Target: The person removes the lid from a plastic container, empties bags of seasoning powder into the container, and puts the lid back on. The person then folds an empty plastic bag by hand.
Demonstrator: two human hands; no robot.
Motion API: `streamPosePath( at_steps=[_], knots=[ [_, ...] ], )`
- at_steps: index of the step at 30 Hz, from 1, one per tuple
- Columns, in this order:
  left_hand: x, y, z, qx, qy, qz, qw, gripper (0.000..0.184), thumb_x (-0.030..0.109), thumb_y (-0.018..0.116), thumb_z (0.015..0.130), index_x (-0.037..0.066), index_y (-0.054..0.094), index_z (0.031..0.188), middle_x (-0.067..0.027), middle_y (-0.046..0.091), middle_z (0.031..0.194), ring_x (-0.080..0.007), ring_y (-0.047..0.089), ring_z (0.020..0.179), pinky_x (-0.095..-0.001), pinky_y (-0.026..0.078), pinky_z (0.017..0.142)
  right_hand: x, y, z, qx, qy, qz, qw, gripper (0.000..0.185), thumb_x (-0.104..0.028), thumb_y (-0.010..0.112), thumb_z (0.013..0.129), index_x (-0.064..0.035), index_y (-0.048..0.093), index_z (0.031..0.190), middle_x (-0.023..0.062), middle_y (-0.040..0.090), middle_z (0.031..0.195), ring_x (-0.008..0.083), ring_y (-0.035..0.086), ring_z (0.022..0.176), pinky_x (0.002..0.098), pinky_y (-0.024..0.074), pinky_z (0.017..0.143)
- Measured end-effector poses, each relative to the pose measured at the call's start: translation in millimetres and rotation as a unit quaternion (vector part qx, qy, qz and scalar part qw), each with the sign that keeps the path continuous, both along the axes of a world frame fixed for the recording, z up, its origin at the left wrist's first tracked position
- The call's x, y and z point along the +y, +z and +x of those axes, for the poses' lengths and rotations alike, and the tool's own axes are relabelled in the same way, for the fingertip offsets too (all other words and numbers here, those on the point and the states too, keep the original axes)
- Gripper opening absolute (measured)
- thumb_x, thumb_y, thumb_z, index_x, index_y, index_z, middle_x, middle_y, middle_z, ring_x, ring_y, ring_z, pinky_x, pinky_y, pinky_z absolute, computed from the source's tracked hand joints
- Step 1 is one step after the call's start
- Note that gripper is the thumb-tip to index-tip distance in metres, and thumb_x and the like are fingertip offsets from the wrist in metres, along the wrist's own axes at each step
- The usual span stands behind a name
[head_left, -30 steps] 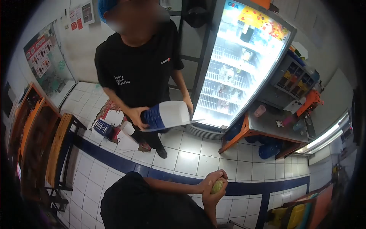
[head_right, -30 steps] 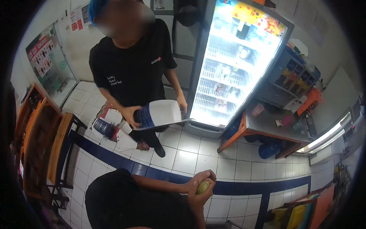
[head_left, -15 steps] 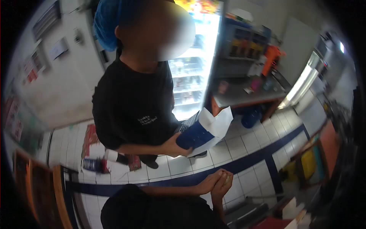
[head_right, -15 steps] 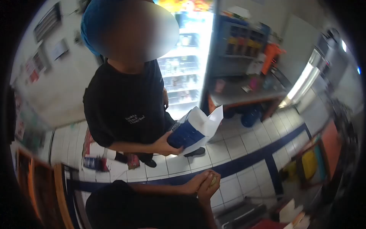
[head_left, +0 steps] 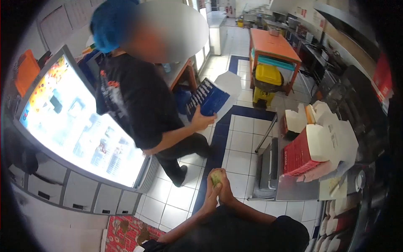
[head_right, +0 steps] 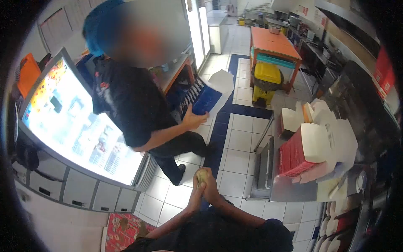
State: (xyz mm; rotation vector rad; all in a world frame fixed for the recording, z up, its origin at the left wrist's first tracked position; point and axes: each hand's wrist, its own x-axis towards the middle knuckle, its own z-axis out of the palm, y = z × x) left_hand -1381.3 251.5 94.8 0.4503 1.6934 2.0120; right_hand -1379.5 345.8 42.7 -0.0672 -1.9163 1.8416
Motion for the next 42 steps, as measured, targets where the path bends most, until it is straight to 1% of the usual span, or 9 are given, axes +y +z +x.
streamPosePath(
  at_steps=[1, 5, 9, 13, 21, 24, 25, 33, 42],
  knots=[
    [0.7, 0.2, 2.5, -0.006, -0.003, 0.016, 1.000, 0.058, 0.019, 0.043, 0.100, 0.004, 0.018, 0.151, -0.0181, 0.036, 0.142, -0.0288, 0.034, 0.136, -0.0381, 0.031, 0.111, -7.7, 14.4, 11.8, -0.036, 0.054, -0.249, 0.966, 0.045, -0.039, 0.018, 0.108, -0.0085, 0.050, 0.118, 0.0054, 0.052, 0.110, 0.0154, 0.050, 0.105, 0.0295, 0.0389, 0.098],
    [-6.4, -56.4, 22.2, -0.039, -0.054, 0.032, 0.997, 0.059, 0.004, 0.051, 0.095, 0.007, 0.021, 0.146, -0.0174, 0.051, 0.126, -0.0315, 0.055, 0.117, -0.0379, 0.048, 0.092, -9.7, -10.2, 43.1, -0.065, -0.024, -0.140, 0.988, 0.049, -0.038, 0.019, 0.107, -0.0071, 0.044, 0.136, 0.0087, 0.051, 0.128, 0.0177, 0.047, 0.120, 0.0296, 0.0351, 0.105],
    [-19.2, -58.7, 21.5, 0.116, -0.229, -0.081, 0.963, 0.053, 0.012, 0.057, 0.094, 0.002, 0.029, 0.138, -0.0252, 0.060, 0.113, -0.0377, 0.061, 0.112, -0.0425, 0.050, 0.087, -16.6, 14.6, 99.3, -0.168, -0.115, -0.067, 0.977, 0.041, -0.024, 0.050, 0.102, 0.0011, 0.050, 0.134, 0.0102, 0.058, 0.121, 0.0168, 0.054, 0.112, 0.0301, 0.0416, 0.100],
    [-22.7, -49.7, 39.6, 0.083, -0.396, -0.006, 0.914, 0.045, 0.018, 0.059, 0.094, 0.001, 0.041, 0.133, -0.0138, 0.062, 0.106, -0.0197, 0.063, 0.093, -0.0344, 0.051, 0.075, -34.7, 24.9, 163.8, -0.185, -0.178, -0.146, 0.955, 0.038, -0.021, 0.058, 0.098, 0.0046, 0.057, 0.126, 0.0152, 0.064, 0.116, 0.0193, 0.060, 0.108, 0.0331, 0.0461, 0.095],
    [-15.0, 0.4, 157.4, -0.350, -0.671, -0.062, 0.651, 0.019, 0.027, 0.061, 0.097, 0.010, 0.058, 0.088, 0.0039, 0.050, 0.074, -0.0057, 0.046, 0.062, -0.0235, 0.036, 0.053, -52.6, 75.3, 294.4, 0.018, -0.092, -0.264, 0.960, 0.037, -0.022, 0.070, 0.085, 0.0057, 0.062, 0.108, 0.0257, 0.067, 0.110, 0.0383, 0.062, 0.113, 0.0463, 0.0470, 0.100],
    [13.6, -25.9, 202.1, -0.346, -0.828, -0.076, 0.436, 0.022, 0.029, 0.062, 0.096, 0.012, 0.059, 0.083, 0.0049, 0.049, 0.068, -0.0058, 0.045, 0.058, -0.0231, 0.034, 0.050, -68.0, 69.1, 364.1, -0.017, -0.224, -0.258, 0.940, 0.021, -0.019, 0.067, 0.090, 0.0010, 0.060, 0.090, 0.0241, 0.070, 0.095, 0.0389, 0.065, 0.106, 0.0480, 0.0480, 0.098],
    [10.8, -22.8, 230.2, -0.278, -0.836, -0.117, 0.458, 0.033, 0.034, 0.060, 0.098, 0.016, 0.051, 0.072, 0.0089, 0.036, 0.059, -0.0023, 0.031, 0.047, -0.0213, 0.020, 0.043, -76.7, 73.7, 386.9, -0.037, -0.272, -0.260, 0.926, 0.019, -0.018, 0.065, 0.092, 0.0003, 0.059, 0.089, 0.0218, 0.070, 0.092, 0.0344, 0.066, 0.101, 0.0462, 0.0486, 0.097],
    [7.3, -24.9, 485.2, -0.152, -0.912, -0.243, 0.294, 0.028, 0.004, 0.065, 0.085, 0.010, 0.046, 0.104, 0.0048, 0.041, 0.065, -0.0054, 0.039, 0.050, -0.0227, 0.025, 0.043, -173.8, 67.7, 603.1, 0.047, -0.640, -0.268, 0.719, 0.024, -0.024, 0.054, 0.102, -0.0012, 0.060, 0.100, 0.0044, 0.064, 0.074, 0.0087, 0.061, 0.068, 0.0256, 0.0505, 0.071],
    [1.2, -50.2, 687.3, 0.141, -0.965, -0.070, 0.209, 0.027, 0.007, 0.059, 0.085, 0.004, 0.049, 0.110, -0.0059, 0.053, 0.084, -0.0179, 0.052, 0.074, -0.0328, 0.041, 0.062, -194.5, 22.7, 744.9, 0.078, -0.847, -0.248, 0.463, 0.032, -0.029, 0.045, 0.106, 0.0006, 0.058, 0.101, 0.0040, 0.054, 0.057, 0.0114, 0.058, 0.057, 0.0259, 0.0500, 0.065]
  ],
)
